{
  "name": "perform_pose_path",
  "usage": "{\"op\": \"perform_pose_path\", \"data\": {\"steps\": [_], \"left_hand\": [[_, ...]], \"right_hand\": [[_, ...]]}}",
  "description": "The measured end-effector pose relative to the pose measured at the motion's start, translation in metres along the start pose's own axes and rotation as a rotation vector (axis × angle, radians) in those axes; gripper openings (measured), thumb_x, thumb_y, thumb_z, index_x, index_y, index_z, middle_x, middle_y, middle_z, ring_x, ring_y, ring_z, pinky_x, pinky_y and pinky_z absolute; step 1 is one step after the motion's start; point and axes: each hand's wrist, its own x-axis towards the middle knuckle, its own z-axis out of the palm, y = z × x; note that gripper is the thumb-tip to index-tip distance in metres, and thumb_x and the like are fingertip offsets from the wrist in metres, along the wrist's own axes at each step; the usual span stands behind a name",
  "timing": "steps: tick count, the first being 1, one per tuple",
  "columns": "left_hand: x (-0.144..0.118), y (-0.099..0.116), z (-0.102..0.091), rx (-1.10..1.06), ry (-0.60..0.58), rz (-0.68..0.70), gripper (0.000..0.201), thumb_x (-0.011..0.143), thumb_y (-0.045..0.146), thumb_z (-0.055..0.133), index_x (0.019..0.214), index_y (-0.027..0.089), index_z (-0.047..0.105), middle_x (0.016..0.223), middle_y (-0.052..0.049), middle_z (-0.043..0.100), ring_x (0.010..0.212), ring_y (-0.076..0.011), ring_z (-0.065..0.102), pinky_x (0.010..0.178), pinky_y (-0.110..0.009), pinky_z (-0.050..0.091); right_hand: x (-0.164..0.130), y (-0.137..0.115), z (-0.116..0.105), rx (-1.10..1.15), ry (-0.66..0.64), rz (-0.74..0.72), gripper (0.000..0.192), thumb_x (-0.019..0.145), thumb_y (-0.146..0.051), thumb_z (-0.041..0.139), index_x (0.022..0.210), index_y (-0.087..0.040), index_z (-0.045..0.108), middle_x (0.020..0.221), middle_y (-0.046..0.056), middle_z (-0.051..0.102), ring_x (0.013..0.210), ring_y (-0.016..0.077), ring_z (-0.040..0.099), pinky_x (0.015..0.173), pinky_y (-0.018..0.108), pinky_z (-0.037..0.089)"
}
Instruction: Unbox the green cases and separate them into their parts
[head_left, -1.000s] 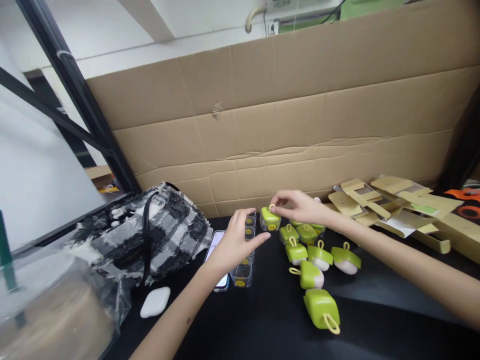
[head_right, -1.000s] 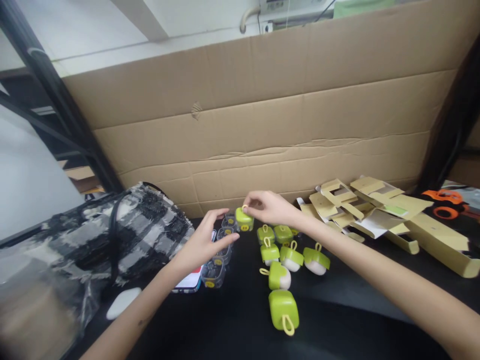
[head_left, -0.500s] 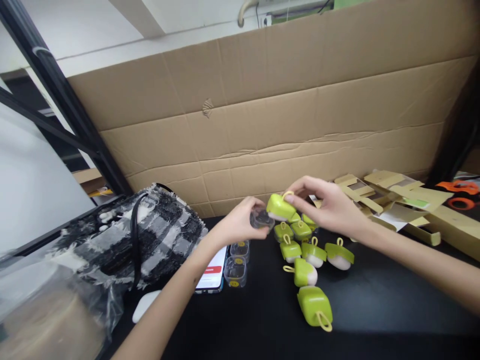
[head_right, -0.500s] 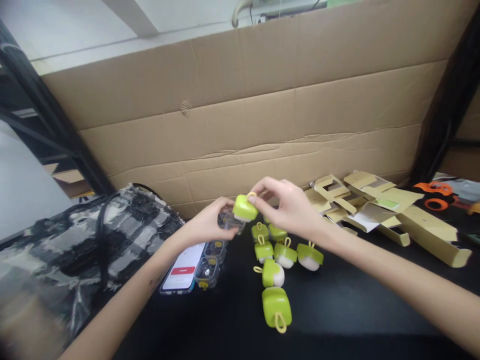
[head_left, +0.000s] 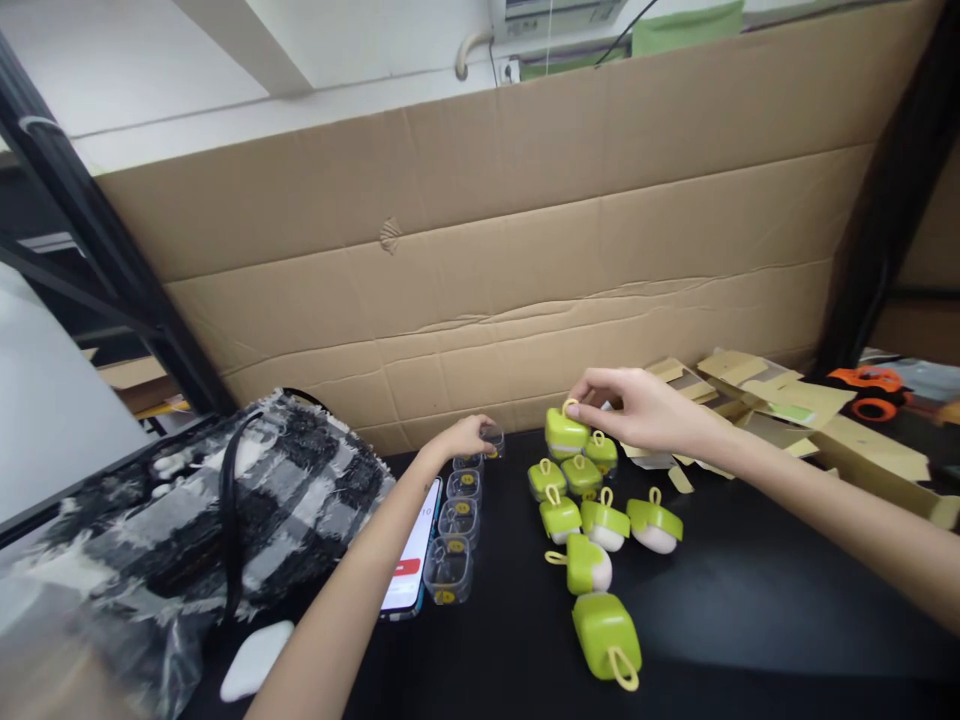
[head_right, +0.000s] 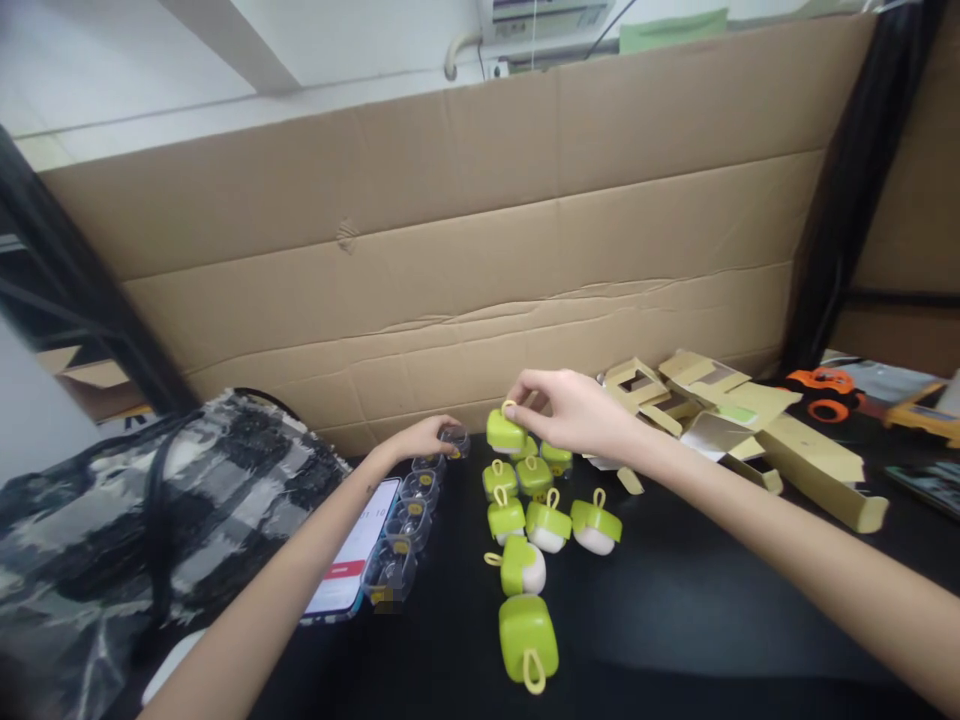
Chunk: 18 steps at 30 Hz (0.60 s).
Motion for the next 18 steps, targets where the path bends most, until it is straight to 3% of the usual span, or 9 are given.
{"op": "perform_pose_path", "data": {"steps": [4, 9, 11, 14, 18], "left_hand": [[-0.003, 0.0, 0.0, 0.051, 0.051, 0.005, 0.032, 0.089, 0.032, 0.055, 0.117, 0.017, 0.054, 0.118, -0.009, 0.058, 0.099, -0.0216, 0.06, 0.082, -0.042, 0.052], [-0.025, 0.028, 0.002, 0.145, 0.161, 0.072, 0.035, 0.088, 0.032, 0.056, 0.12, 0.017, 0.052, 0.124, -0.009, 0.054, 0.107, -0.0246, 0.056, 0.089, -0.047, 0.048], [-0.037, 0.045, 0.005, 0.159, 0.13, 0.119, 0.041, 0.079, 0.03, 0.066, 0.117, 0.019, 0.055, 0.125, -0.009, 0.054, 0.12, -0.0286, 0.046, 0.099, -0.05, 0.038], [-0.05, 0.066, 0.011, 0.164, 0.035, 0.163, 0.054, 0.06, 0.029, 0.078, 0.11, 0.022, 0.059, 0.123, -0.008, 0.054, 0.123, -0.0318, 0.04, 0.104, -0.05, 0.031], [-0.055, 0.08, 0.02, 0.166, -0.028, 0.158, 0.055, 0.058, 0.029, 0.078, 0.109, 0.019, 0.06, 0.118, -0.01, 0.057, 0.12, -0.0341, 0.042, 0.104, -0.05, 0.027]], "right_hand": [[-0.015, 0.015, -0.013, -0.187, -0.167, -0.001, 0.019, 0.086, -0.037, 0.051, 0.086, -0.021, 0.062, 0.078, 0.002, 0.071, 0.07, 0.0193, 0.066, 0.064, 0.03, 0.047], [-0.033, 0.033, -0.006, -0.499, -0.264, 0.004, 0.021, 0.087, -0.033, 0.047, 0.086, -0.021, 0.064, 0.076, 0.005, 0.071, 0.073, 0.0247, 0.065, 0.065, 0.035, 0.045], [-0.038, 0.037, -0.001, -0.555, -0.316, -0.001, 0.021, 0.087, -0.03, 0.047, 0.085, -0.021, 0.066, 0.072, 0.005, 0.07, 0.072, 0.0247, 0.065, 0.066, 0.035, 0.045], [-0.038, 0.038, 0.003, -0.52, -0.401, -0.047, 0.018, 0.084, -0.025, 0.05, 0.082, -0.023, 0.068, 0.073, 0.003, 0.071, 0.074, 0.0226, 0.066, 0.071, 0.035, 0.046], [-0.024, 0.027, 0.008, -0.388, -0.373, -0.085, 0.02, 0.082, -0.026, 0.051, 0.085, -0.023, 0.07, 0.086, 0.003, 0.073, 0.078, 0.0222, 0.066, 0.073, 0.034, 0.046]]}}
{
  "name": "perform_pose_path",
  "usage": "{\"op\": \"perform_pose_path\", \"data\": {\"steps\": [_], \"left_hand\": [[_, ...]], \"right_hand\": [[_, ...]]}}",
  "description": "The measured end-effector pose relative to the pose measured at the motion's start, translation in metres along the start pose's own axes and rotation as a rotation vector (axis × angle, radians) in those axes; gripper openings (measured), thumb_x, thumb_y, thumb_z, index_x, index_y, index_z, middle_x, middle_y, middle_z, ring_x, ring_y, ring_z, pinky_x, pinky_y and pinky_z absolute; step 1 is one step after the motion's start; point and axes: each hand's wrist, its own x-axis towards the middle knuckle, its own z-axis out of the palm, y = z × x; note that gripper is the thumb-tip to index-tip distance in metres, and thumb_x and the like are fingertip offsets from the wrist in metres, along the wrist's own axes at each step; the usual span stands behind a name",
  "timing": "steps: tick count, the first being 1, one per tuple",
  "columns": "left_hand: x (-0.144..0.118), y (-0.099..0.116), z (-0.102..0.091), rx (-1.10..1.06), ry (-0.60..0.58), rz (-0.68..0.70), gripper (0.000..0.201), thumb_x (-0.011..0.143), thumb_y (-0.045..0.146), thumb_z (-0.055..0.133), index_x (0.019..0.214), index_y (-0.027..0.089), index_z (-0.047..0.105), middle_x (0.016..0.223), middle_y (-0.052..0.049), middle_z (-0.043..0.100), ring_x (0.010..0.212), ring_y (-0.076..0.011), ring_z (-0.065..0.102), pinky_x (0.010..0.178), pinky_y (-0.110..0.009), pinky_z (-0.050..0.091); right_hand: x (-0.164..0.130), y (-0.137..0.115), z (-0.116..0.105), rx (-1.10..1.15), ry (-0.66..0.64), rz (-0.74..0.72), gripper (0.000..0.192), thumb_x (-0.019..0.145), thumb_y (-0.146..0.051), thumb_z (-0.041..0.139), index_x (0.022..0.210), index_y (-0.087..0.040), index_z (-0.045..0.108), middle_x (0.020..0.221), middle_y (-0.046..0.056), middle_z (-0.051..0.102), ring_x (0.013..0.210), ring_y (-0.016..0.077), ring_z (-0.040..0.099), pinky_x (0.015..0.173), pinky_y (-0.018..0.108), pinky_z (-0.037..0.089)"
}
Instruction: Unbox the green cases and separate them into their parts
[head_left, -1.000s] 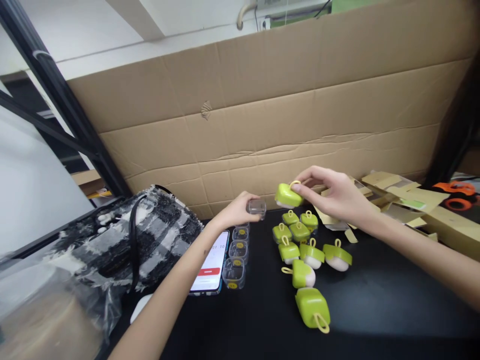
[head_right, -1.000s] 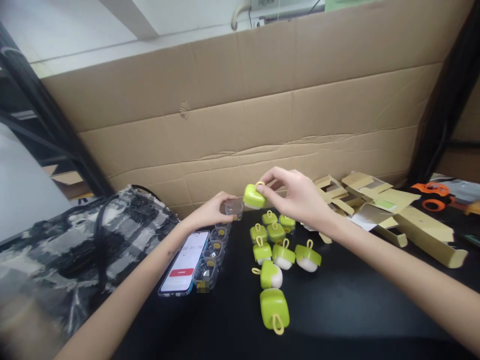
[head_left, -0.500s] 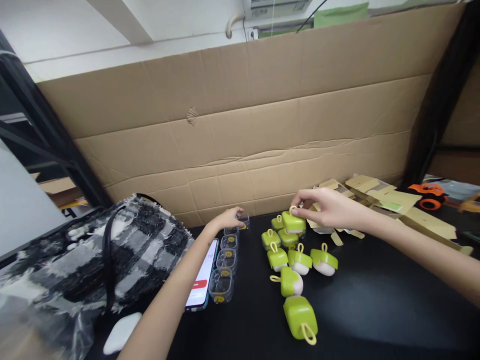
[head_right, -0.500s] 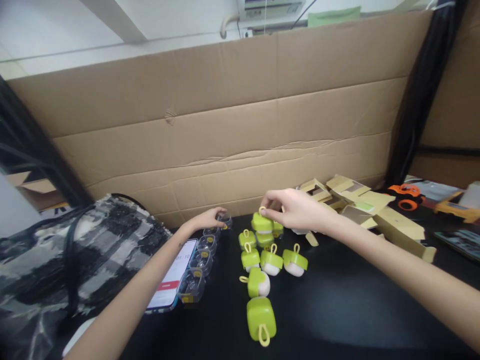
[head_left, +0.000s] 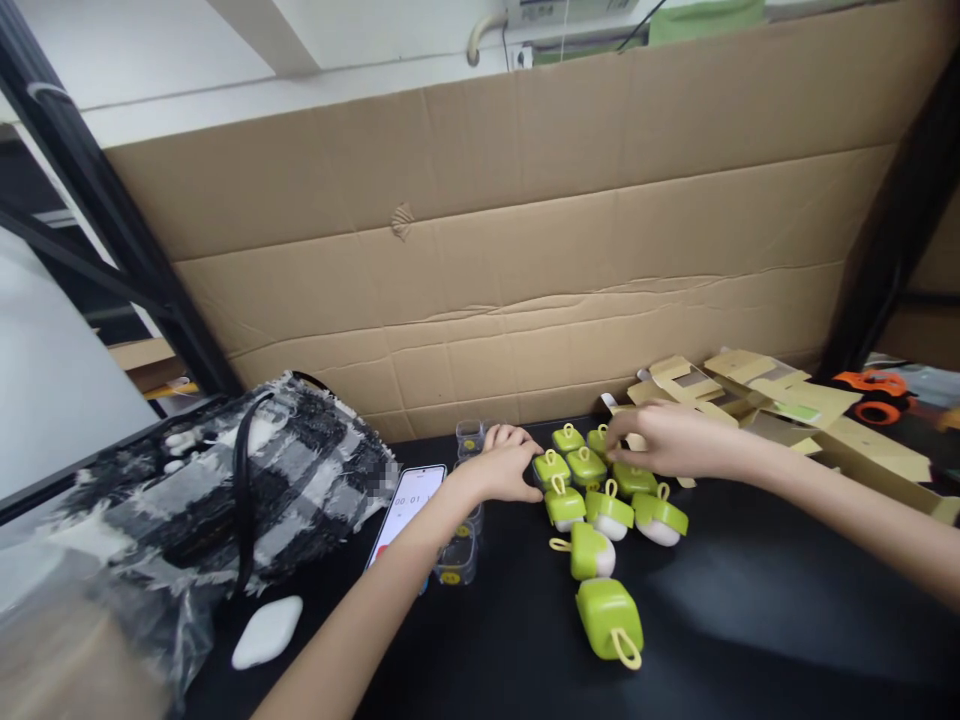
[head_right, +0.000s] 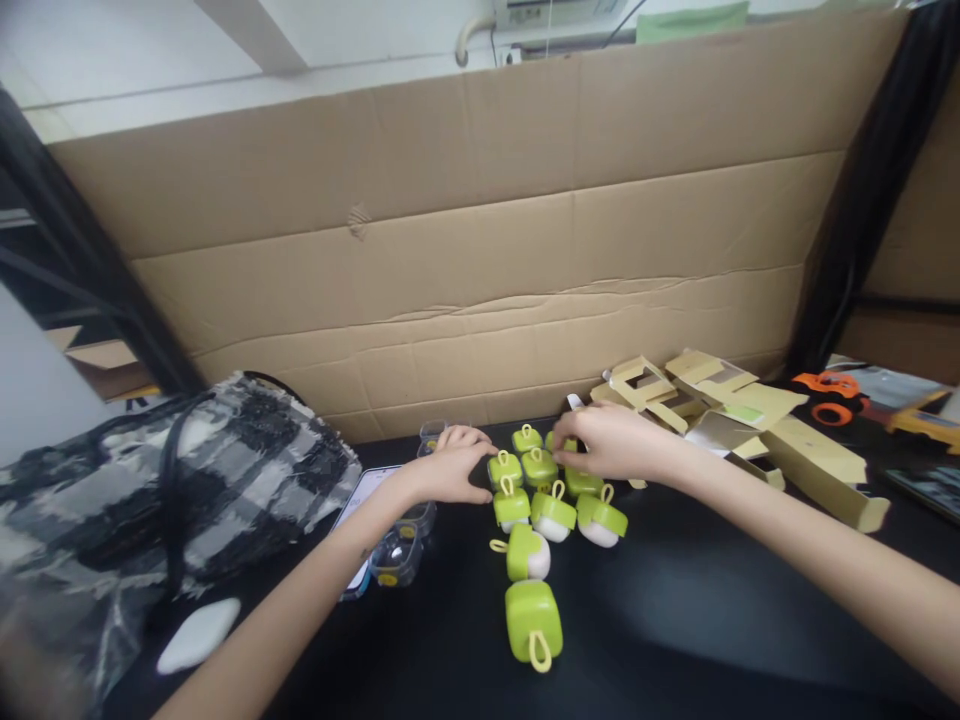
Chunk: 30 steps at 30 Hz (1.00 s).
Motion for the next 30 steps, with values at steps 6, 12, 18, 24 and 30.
{"op": "perform_pose_path", "data": {"steps": [6, 12, 18, 24, 30], "left_hand": [[0.001, -0.003, 0.007, -0.019, -0.002, -0.01, 0.054, 0.067, 0.028, 0.072, 0.116, 0.016, 0.054, 0.115, -0.011, 0.06, 0.116, -0.0315, 0.045, 0.101, -0.045, 0.03], [-0.008, -0.009, 0.002, -0.056, 0.082, -0.04, 0.05, 0.068, 0.041, 0.072, 0.108, 0.015, 0.055, 0.108, -0.012, 0.062, 0.108, -0.0338, 0.05, 0.094, -0.046, 0.036], [-0.01, -0.015, -0.01, -0.143, 0.217, -0.043, 0.046, 0.065, 0.037, 0.075, 0.1, 0.016, 0.053, 0.103, -0.011, 0.061, 0.097, -0.0309, 0.057, 0.083, -0.042, 0.044], [-0.004, -0.017, -0.011, -0.225, 0.254, -0.012, 0.052, 0.067, 0.025, 0.074, 0.109, 0.015, 0.045, 0.107, -0.01, 0.061, 0.095, -0.0235, 0.061, 0.079, -0.035, 0.049], [-0.002, -0.03, -0.004, -0.071, 0.213, -0.053, 0.045, 0.065, 0.018, 0.073, 0.107, 0.014, 0.055, 0.108, -0.01, 0.06, 0.1, -0.0259, 0.058, 0.088, -0.039, 0.047]], "right_hand": [[0.046, -0.021, 0.015, 0.074, 0.002, -0.072, 0.02, 0.081, -0.029, 0.056, 0.093, -0.021, 0.071, 0.098, 0.005, 0.073, 0.089, 0.0229, 0.066, 0.082, 0.033, 0.044], [0.069, -0.027, 0.025, 0.147, 0.045, -0.089, 0.015, 0.082, -0.024, 0.055, 0.086, -0.02, 0.07, 0.078, 0.002, 0.073, 0.069, 0.0182, 0.066, 0.064, 0.026, 0.043], [0.065, -0.04, 0.024, 0.24, 0.214, -0.046, 0.015, 0.086, -0.028, 0.052, 0.09, -0.021, 0.065, 0.084, 0.002, 0.073, 0.076, 0.0188, 0.066, 0.065, 0.026, 0.044], [0.061, -0.042, 0.024, 0.315, 0.373, 0.019, 0.015, 0.085, -0.028, 0.053, 0.088, -0.019, 0.065, 0.087, 0.006, 0.073, 0.08, 0.0214, 0.067, 0.071, 0.03, 0.046], [0.059, -0.027, 0.0, 0.392, 0.499, 0.12, 0.019, 0.086, -0.033, 0.051, 0.083, -0.017, 0.061, 0.085, 0.006, 0.072, 0.076, 0.019, 0.067, 0.066, 0.028, 0.049]]}}
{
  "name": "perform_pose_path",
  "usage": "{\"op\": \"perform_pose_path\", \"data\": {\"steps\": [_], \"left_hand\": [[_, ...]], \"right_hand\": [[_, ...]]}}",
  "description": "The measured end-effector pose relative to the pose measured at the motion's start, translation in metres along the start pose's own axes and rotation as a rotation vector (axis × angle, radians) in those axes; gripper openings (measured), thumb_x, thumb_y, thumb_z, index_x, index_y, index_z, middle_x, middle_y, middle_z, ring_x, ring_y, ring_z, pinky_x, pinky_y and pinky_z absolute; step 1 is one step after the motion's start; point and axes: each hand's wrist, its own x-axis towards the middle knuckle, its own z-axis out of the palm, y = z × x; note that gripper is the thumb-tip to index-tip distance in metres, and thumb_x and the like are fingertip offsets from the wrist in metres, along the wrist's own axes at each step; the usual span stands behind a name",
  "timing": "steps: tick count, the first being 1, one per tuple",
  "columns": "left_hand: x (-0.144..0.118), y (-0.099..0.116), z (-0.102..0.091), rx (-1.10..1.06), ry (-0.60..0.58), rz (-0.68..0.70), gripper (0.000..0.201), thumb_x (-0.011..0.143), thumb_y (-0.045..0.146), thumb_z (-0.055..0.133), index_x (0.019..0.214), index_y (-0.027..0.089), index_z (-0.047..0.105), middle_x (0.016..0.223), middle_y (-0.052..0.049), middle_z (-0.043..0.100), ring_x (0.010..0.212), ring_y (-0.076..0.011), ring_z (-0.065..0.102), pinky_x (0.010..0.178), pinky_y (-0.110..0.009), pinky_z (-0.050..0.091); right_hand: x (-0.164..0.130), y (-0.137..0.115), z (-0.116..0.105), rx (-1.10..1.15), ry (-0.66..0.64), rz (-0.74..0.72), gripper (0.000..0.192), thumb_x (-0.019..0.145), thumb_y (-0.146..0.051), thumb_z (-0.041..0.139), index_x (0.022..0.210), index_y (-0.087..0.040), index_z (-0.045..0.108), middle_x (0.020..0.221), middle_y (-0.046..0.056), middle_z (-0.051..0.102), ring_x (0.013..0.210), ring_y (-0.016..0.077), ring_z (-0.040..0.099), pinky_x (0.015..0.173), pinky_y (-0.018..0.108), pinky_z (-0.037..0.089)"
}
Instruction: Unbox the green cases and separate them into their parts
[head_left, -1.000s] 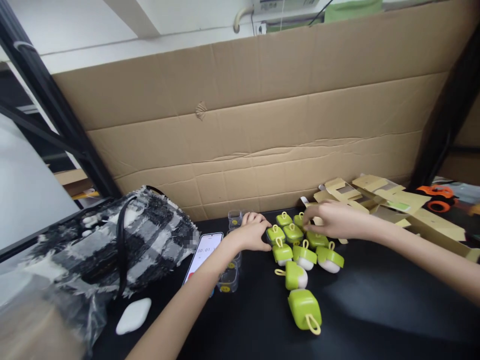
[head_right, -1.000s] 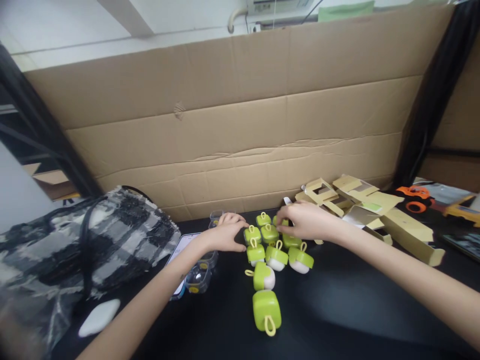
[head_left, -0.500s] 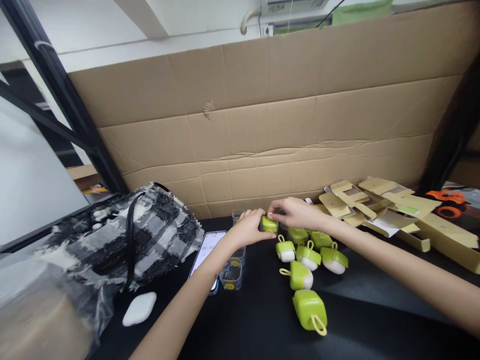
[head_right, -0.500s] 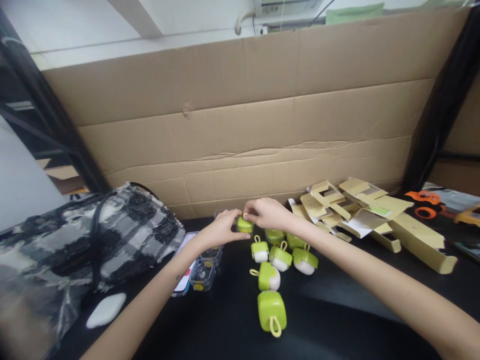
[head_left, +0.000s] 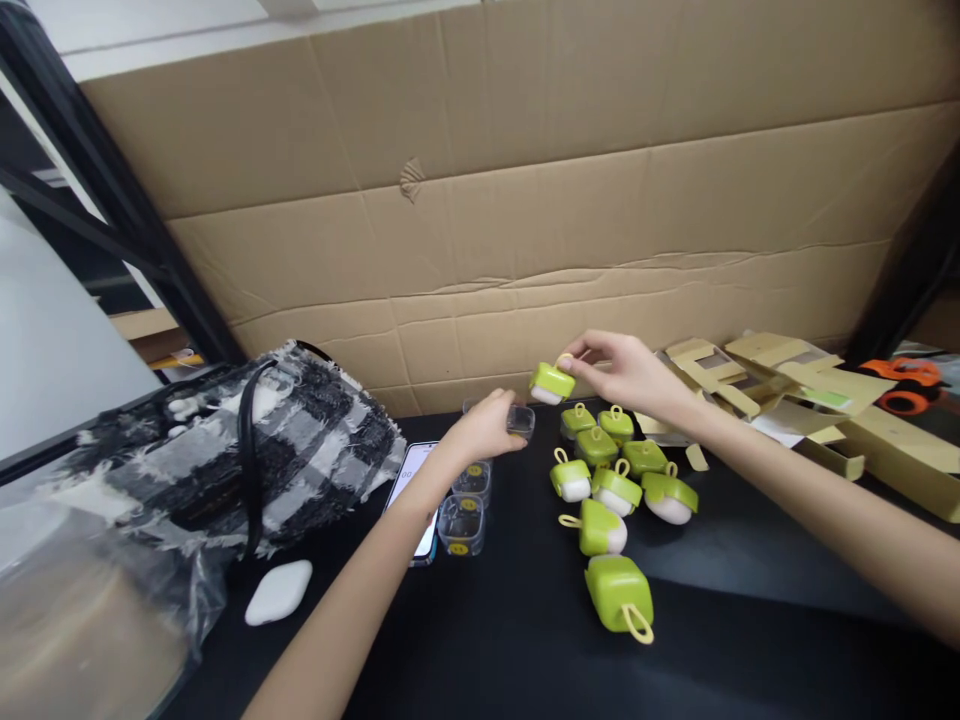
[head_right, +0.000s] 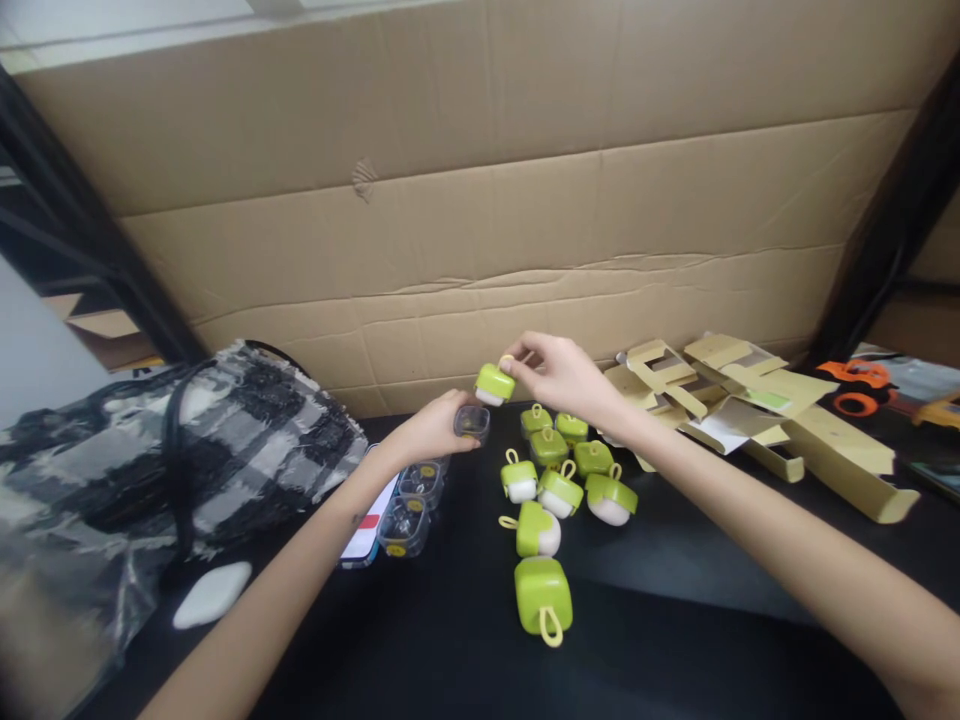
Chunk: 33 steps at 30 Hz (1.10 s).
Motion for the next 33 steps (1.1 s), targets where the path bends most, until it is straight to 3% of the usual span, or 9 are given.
{"op": "perform_pose_path", "data": {"steps": [2, 6, 10, 15, 24, 33], "left_hand": [[-0.001, -0.008, 0.001, 0.073, -0.009, -0.035, 0.037, 0.073, 0.025, 0.07, 0.106, 0.014, 0.058, 0.11, -0.01, 0.06, 0.102, -0.0255, 0.058, 0.09, -0.042, 0.046], [-0.001, -0.018, 0.004, 0.191, -0.034, -0.089, 0.03, 0.088, 0.033, 0.056, 0.113, 0.016, 0.056, 0.118, -0.008, 0.058, 0.103, -0.0226, 0.058, 0.087, -0.045, 0.049], [0.0, -0.02, 0.009, 0.254, -0.066, -0.108, 0.032, 0.089, 0.032, 0.055, 0.116, 0.017, 0.055, 0.119, -0.009, 0.057, 0.101, -0.0222, 0.059, 0.085, -0.044, 0.05], [-0.001, -0.02, 0.011, 0.294, -0.115, -0.078, 0.032, 0.088, 0.032, 0.056, 0.116, 0.017, 0.055, 0.119, -0.009, 0.057, 0.102, -0.0224, 0.059, 0.085, -0.044, 0.05], [0.0, -0.023, 0.01, 0.308, -0.125, -0.022, 0.031, 0.089, 0.032, 0.055, 0.116, 0.017, 0.055, 0.119, -0.009, 0.058, 0.101, -0.022, 0.059, 0.084, -0.044, 0.051], [0.001, -0.026, 0.012, 0.257, -0.125, -0.012, 0.031, 0.089, 0.032, 0.056, 0.116, 0.017, 0.055, 0.119, -0.009, 0.057, 0.101, -0.0221, 0.059, 0.084, -0.044, 0.051]], "right_hand": [[0.002, 0.004, -0.008, -0.042, -0.034, 0.006, 0.02, 0.086, -0.034, 0.051, 0.083, -0.017, 0.061, 0.085, 0.006, 0.071, 0.078, 0.0195, 0.066, 0.067, 0.028, 0.049], [-0.001, 0.01, -0.007, -0.129, -0.225, -0.037, 0.017, 0.086, -0.032, 0.052, 0.085, -0.019, 0.062, 0.08, 0.005, 0.072, 0.073, 0.0187, 0.066, 0.066, 0.028, 0.048], [-0.008, 0.008, 0.01, -0.196, -0.361, -0.111, 0.014, 0.085, -0.028, 0.052, 0.086, -0.019, 0.064, 0.079, 0.004, 0.072, 0.072, 0.0197, 0.066, 0.066, 0.029, 0.045], [-0.011, 0.008, 0.019, -0.279, -0.507, -0.247, 0.012, 0.082, -0.016, 0.052, 0.08, -0.02, 0.063, 0.083, 0.003, 0.071, 0.074, 0.0193, 0.064, 0.079, 0.035, 0.041], [-0.011, 0.01, 0.021, -0.311, -0.55, -0.291, 0.015, 0.086, -0.017, 0.047, 0.086, -0.021, 0.061, 0.092, 0.004, 0.07, 0.08, 0.0191, 0.063, 0.081, 0.035, 0.04], [-0.013, 0.011, 0.019, -0.277, -0.635, -0.256, 0.015, 0.082, -0.014, 0.052, 0.079, -0.021, 0.066, 0.08, 0.003, 0.072, 0.076, 0.0204, 0.066, 0.079, 0.035, 0.041]]}}
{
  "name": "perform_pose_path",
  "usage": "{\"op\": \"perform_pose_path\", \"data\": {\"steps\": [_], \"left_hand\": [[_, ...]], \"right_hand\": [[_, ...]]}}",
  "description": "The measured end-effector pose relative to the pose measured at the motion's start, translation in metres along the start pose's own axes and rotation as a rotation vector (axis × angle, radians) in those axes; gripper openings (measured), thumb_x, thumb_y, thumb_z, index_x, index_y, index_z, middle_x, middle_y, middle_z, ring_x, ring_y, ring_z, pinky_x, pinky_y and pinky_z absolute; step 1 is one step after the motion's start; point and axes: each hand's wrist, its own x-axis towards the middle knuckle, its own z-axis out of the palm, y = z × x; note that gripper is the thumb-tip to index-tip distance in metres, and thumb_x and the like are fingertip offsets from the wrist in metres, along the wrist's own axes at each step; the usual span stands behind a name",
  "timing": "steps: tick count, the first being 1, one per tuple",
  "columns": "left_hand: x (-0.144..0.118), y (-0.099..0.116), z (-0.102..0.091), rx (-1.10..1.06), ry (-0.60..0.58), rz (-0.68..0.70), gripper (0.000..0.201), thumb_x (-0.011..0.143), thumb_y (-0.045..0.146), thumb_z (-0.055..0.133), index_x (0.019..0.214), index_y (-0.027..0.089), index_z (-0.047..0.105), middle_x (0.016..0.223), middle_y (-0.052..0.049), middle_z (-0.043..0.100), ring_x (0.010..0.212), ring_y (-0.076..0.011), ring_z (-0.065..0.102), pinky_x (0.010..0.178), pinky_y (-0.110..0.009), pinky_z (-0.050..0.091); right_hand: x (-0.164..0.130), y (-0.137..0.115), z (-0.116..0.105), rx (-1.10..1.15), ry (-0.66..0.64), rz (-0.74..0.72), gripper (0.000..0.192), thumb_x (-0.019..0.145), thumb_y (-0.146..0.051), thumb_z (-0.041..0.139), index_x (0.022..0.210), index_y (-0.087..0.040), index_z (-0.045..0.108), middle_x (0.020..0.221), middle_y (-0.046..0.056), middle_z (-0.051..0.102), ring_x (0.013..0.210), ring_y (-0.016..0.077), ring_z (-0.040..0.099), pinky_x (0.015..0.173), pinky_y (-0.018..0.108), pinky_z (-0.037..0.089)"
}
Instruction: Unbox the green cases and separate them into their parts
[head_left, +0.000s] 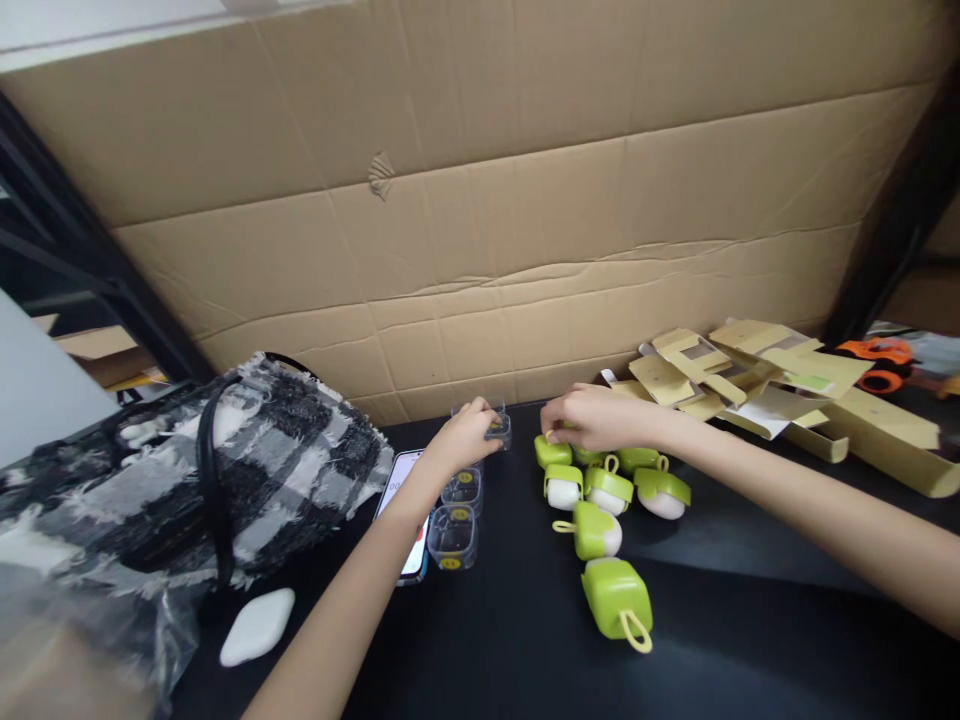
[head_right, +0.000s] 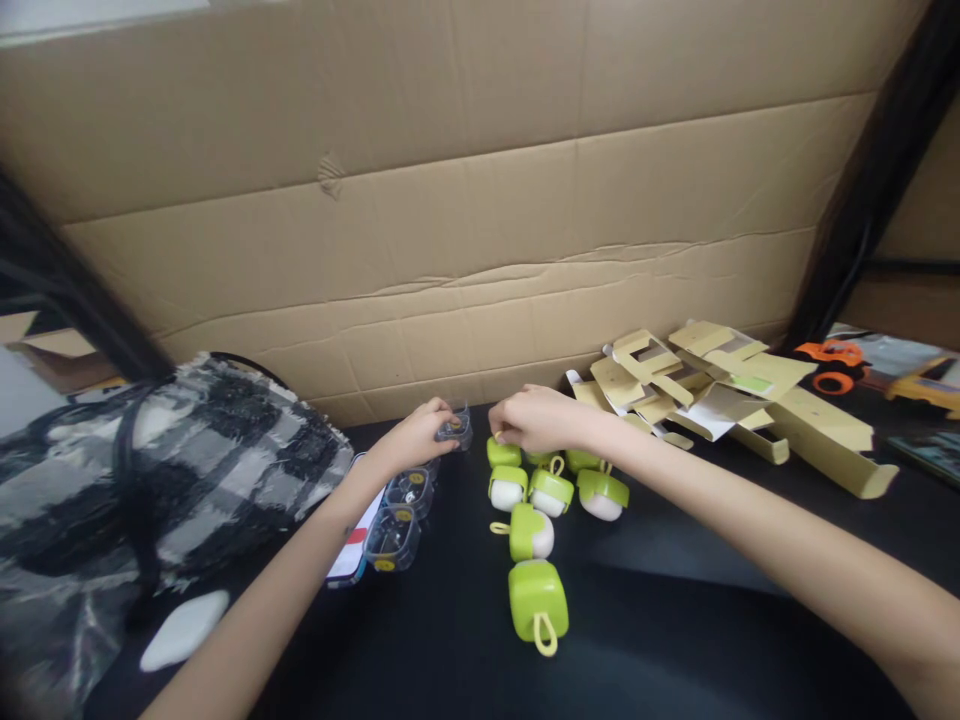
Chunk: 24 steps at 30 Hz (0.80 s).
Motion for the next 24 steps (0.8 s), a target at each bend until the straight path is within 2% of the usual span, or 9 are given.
{"op": "perform_pose_path", "data": {"steps": [3, 5, 8, 10, 12, 15, 18, 21, 24], "left_hand": [[-0.001, 0.001, 0.0, -0.017, 0.003, -0.006, 0.031, 0.089, 0.032, 0.055, 0.116, 0.017, 0.055, 0.119, -0.009, 0.057, 0.101, -0.022, 0.059, 0.084, -0.044, 0.051], [-0.002, 0.001, -0.002, -0.034, 0.015, -0.011, 0.031, 0.088, 0.032, 0.056, 0.114, 0.016, 0.056, 0.118, -0.009, 0.058, 0.102, -0.0225, 0.059, 0.086, -0.045, 0.05], [-0.003, 0.0, -0.008, -0.077, 0.061, -0.021, 0.032, 0.085, 0.036, 0.059, 0.109, 0.015, 0.059, 0.115, -0.01, 0.06, 0.107, -0.025, 0.056, 0.093, -0.045, 0.045], [-0.005, -0.003, -0.016, -0.119, 0.104, -0.03, 0.034, 0.084, 0.038, 0.059, 0.108, 0.015, 0.061, 0.113, -0.011, 0.062, 0.11, -0.026, 0.055, 0.096, -0.042, 0.043], [-0.007, -0.005, -0.026, -0.166, 0.143, -0.034, 0.036, 0.085, 0.04, 0.055, 0.11, 0.015, 0.06, 0.114, -0.011, 0.062, 0.11, -0.0253, 0.056, 0.097, -0.039, 0.042], [-0.011, -0.006, -0.04, -0.226, 0.194, -0.029, 0.037, 0.086, 0.04, 0.052, 0.112, 0.014, 0.059, 0.115, -0.011, 0.062, 0.11, -0.0236, 0.056, 0.098, -0.036, 0.041], [-0.015, -0.003, -0.049, -0.268, 0.212, -0.003, 0.034, 0.086, 0.038, 0.051, 0.111, 0.016, 0.059, 0.115, -0.01, 0.062, 0.11, -0.022, 0.057, 0.098, -0.036, 0.041], [-0.017, 0.003, -0.05, -0.298, 0.193, 0.048, 0.029, 0.086, 0.034, 0.052, 0.108, 0.018, 0.06, 0.113, -0.008, 0.063, 0.106, -0.0211, 0.058, 0.095, -0.036, 0.043], [-0.018, 0.008, -0.045, -0.336, 0.173, 0.098, 0.025, 0.086, 0.031, 0.053, 0.106, 0.019, 0.061, 0.111, -0.008, 0.064, 0.107, -0.0214, 0.058, 0.096, -0.036, 0.042]], "right_hand": [[-0.004, 0.003, -0.006, 0.047, -0.044, 0.006, 0.013, 0.081, -0.017, 0.056, 0.079, -0.022, 0.068, 0.075, 0.002, 0.072, 0.071, 0.0191, 0.066, 0.07, 0.03, 0.045], [-0.004, 0.01, -0.01, 0.094, -0.047, 0.009, 0.015, 0.082, -0.02, 0.055, 0.087, -0.022, 0.069, 0.083, 0.001, 0.074, 0.074, 0.0175, 0.067, 0.066, 0.027, 0.047], [-0.002, 0.03, -0.01, 0.141, 0.044, 0.067, 0.026, 0.089, -0.021, 0.045, 0.105, -0.02, 0.065, 0.101, 0.005, 0.072, 0.087, 0.0168, 0.067, 0.075, 0.027, 0.049], [0.0, 0.047, -0.005, 0.144, 0.106, 0.131, 0.028, 0.088, -0.021, 0.046, 0.109, -0.015, 0.063, 0.106, 0.01, 0.07, 0.091, 0.0201, 0.066, 0.078, 0.031, 0.05], [0.001, 0.062, 0.001, 0.151, 0.11, 0.172, 0.025, 0.083, -0.024, 0.053, 0.102, -0.014, 0.067, 0.098, 0.012, 0.072, 0.085, 0.0229, 0.068, 0.073, 0.033, 0.051], [0.0, 0.072, 0.01, 0.191, 0.073, 0.176, 0.02, 0.081, -0.029, 0.056, 0.087, -0.017, 0.071, 0.082, 0.007, 0.074, 0.072, 0.0205, 0.069, 0.065, 0.029, 0.051], [0.0, 0.071, 0.012, 0.235, 0.069, 0.163, 0.021, 0.081, -0.033, 0.056, 0.088, -0.019, 0.07, 0.08, 0.004, 0.074, 0.07, 0.0174, 0.068, 0.062, 0.026, 0.05], [0.001, 0.068, 0.011, 0.242, 0.089, 0.171, 0.019, 0.078, -0.033, 0.059, 0.081, -0.018, 0.07, 0.074, 0.002, 0.073, 0.065, 0.0164, 0.067, 0.058, 0.024, 0.048], [0.001, 0.065, 0.005, 0.217, 0.183, 0.209, 0.017, 0.079, -0.032, 0.058, 0.079, -0.018, 0.067, 0.07, 0.003, 0.071, 0.063, 0.0173, 0.065, 0.057, 0.026, 0.046]]}}
